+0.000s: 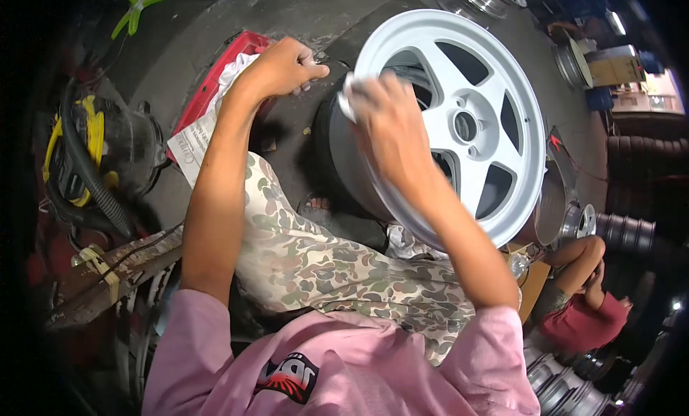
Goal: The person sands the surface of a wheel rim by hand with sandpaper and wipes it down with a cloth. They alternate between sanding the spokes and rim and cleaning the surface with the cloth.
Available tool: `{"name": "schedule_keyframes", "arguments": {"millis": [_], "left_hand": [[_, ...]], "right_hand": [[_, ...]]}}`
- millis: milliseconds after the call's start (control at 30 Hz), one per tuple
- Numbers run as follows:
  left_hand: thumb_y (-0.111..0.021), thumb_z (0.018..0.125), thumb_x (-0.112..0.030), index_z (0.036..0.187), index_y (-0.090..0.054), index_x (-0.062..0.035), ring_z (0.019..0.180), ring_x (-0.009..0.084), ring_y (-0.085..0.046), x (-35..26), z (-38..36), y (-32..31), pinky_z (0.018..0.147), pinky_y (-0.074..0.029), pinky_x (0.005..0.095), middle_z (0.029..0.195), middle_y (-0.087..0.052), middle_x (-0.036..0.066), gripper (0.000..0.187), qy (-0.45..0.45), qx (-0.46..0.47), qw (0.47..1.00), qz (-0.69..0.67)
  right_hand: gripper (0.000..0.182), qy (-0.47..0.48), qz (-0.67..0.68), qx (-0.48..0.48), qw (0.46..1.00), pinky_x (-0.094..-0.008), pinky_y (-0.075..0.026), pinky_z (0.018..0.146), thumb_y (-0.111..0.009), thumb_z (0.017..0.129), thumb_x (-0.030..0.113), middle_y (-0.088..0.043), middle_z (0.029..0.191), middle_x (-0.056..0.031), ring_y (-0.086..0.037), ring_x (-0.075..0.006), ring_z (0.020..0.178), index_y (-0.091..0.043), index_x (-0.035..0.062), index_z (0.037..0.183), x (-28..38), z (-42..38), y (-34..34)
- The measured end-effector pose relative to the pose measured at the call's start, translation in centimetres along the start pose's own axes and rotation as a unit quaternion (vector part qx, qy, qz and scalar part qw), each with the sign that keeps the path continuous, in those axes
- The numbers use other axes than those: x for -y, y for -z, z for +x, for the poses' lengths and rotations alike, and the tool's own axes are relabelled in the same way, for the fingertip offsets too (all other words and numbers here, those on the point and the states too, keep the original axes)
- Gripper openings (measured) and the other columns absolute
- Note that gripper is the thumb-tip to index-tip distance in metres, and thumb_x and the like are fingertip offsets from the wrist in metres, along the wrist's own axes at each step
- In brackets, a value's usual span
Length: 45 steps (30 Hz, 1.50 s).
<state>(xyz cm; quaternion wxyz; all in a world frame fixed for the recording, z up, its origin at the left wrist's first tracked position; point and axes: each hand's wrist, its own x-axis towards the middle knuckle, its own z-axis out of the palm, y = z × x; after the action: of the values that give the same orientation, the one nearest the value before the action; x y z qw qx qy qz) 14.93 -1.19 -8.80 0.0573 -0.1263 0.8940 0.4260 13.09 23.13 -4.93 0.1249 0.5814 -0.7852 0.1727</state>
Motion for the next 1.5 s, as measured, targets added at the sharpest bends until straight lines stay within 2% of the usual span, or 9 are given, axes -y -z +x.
{"name": "schedule_keyframes", "arguments": {"millis": [233, 400, 567, 700, 867, 1033, 1133, 1233, 1500], "left_hand": [[-0.077, 0.094, -0.03, 0.075, -0.069, 0.0002, 0.06, 0.0159, -0.069, -0.4, -0.1, -0.4, 0.06, -0.054, 0.033, 0.069, -0.072, 0.01, 0.036, -0.005, -0.095, 0.995, 0.018], [-0.076, 0.095, -0.032, 0.082, -0.075, 0.0017, 0.061, 0.0148, -0.069, -0.1, 1.5, -0.2, 0.062, -0.055, 0.0314, 0.071, -0.074, 0.009, 0.036, -0.004, -0.131, 0.991, -0.027], [-0.076, 0.093, -0.034, 0.081, -0.076, -0.0009, 0.072, 0.025, -0.072, -0.6, 1.2, -1.3, 0.072, -0.056, 0.0375, 0.075, -0.075, 0.014, 0.035, -0.024, -0.138, 0.99, -0.031], [-0.073, 0.093, -0.037, 0.083, -0.079, -0.004, 0.086, 0.0346, -0.076, -0.8, 1.5, -0.8, 0.084, -0.057, 0.0428, 0.081, -0.077, 0.016, 0.035, -0.013, -0.192, 0.98, -0.052], [-0.069, 0.094, -0.04, 0.087, -0.081, -0.0037, 0.086, 0.0331, -0.077, 1.5, 1.2, 0.3, 0.084, -0.057, 0.0422, 0.082, -0.078, 0.014, 0.039, 0.006, -0.259, 0.959, -0.119], [-0.067, 0.094, -0.04, 0.085, -0.08, -0.0033, 0.082, 0.0305, -0.076, 1.0, 1.6, 0.4, 0.082, -0.057, 0.0404, 0.078, -0.078, 0.013, 0.04, 0.022, -0.26, 0.957, -0.126], [-0.068, 0.094, -0.039, 0.085, -0.08, -0.0023, 0.076, 0.0259, -0.076, 0.2, 1.5, 0.4, 0.078, -0.057, 0.038, 0.076, -0.077, 0.012, 0.039, 0.013, -0.236, 0.964, -0.123], [-0.069, 0.1, -0.031, 0.09, -0.077, 0.0019, 0.062, 0.0085, -0.063, -0.5, 1.0, 0.5, 0.058, -0.05, 0.0263, 0.073, -0.072, 0.004, 0.035, -0.009, -0.201, 0.97, -0.139], [-0.069, 0.097, -0.034, 0.09, -0.077, 0.0009, 0.065, 0.0156, -0.072, -2.2, 0.9, -0.4, 0.067, -0.056, 0.032, 0.074, -0.075, 0.01, 0.037, -0.061, -0.137, 0.981, -0.127]], "right_hand": [[0.013, -0.081, -0.062, -0.094, 0.99, -0.0502, -0.055, 0.079, -0.07, 0.084, 0.01, -0.067, 0.099, -0.0217, -0.065, -0.0416, 0.09, -0.074, -0.0025, 0.084, -7.0, 7.1, -4.6], [0.045, -0.054, 0.047, 0.037, 0.997, -0.0479, -0.05, 0.102, -0.073, 0.073, 0.002, -0.061, 0.125, -0.0183, -0.06, -0.0373, 0.116, -0.068, -0.0056, 0.117, 6.0, -4.9, 0.8], [0.041, -0.003, 0.011, 0.05, 0.999, -0.0469, -0.051, 0.103, -0.069, 0.072, 0.006, -0.061, 0.128, -0.0165, -0.06, -0.0328, 0.122, -0.072, -0.0091, 0.11, 8.0, -10.9, 4.1], [0.021, 0.122, -0.082, 0.097, 0.984, -0.043, -0.054, 0.098, -0.066, 0.082, 0.013, -0.062, 0.116, -0.0169, -0.062, -0.032, 0.11, -0.074, -0.0012, 0.095, 1.9, -0.9, -0.1], [0.017, -0.035, -0.155, 0.133, 0.978, -0.0496, -0.061, 0.081, -0.068, 0.083, 0.015, -0.075, 0.091, -0.0256, -0.075, -0.0417, 0.09, -0.079, 0.0022, 0.086, -11.1, 13.6, -2.9], [0.018, -0.002, -0.046, 0.131, 0.99, -0.0517, -0.058, 0.077, -0.073, 0.085, 0.017, -0.068, 0.101, -0.0205, -0.069, -0.0412, 0.097, -0.07, -0.0001, 0.08, -5.7, 8.7, -1.0], [0.022, 0.116, -0.032, 0.098, 0.988, -0.041, -0.058, 0.091, -0.068, 0.082, 0.009, -0.064, 0.117, -0.0145, -0.063, -0.0334, 0.109, -0.071, -0.0017, 0.101, 1.3, -0.9, 0.9], [0.063, -0.077, 0.12, 0.042, 0.989, -0.0428, -0.053, 0.093, -0.078, 0.071, -0.005, -0.062, 0.129, -0.0168, -0.059, -0.0342, 0.11, -0.065, -0.0022, 0.132, 6.4, -8.1, 3.3], [0.039, -0.168, 0.105, -0.061, 0.978, -0.0464, -0.047, 0.093, -0.07, 0.089, 0.002, -0.061, 0.113, -0.0188, -0.053, -0.0378, 0.105, -0.068, 0.0013, 0.128, 5.5, -4.5, 0.5]]}}
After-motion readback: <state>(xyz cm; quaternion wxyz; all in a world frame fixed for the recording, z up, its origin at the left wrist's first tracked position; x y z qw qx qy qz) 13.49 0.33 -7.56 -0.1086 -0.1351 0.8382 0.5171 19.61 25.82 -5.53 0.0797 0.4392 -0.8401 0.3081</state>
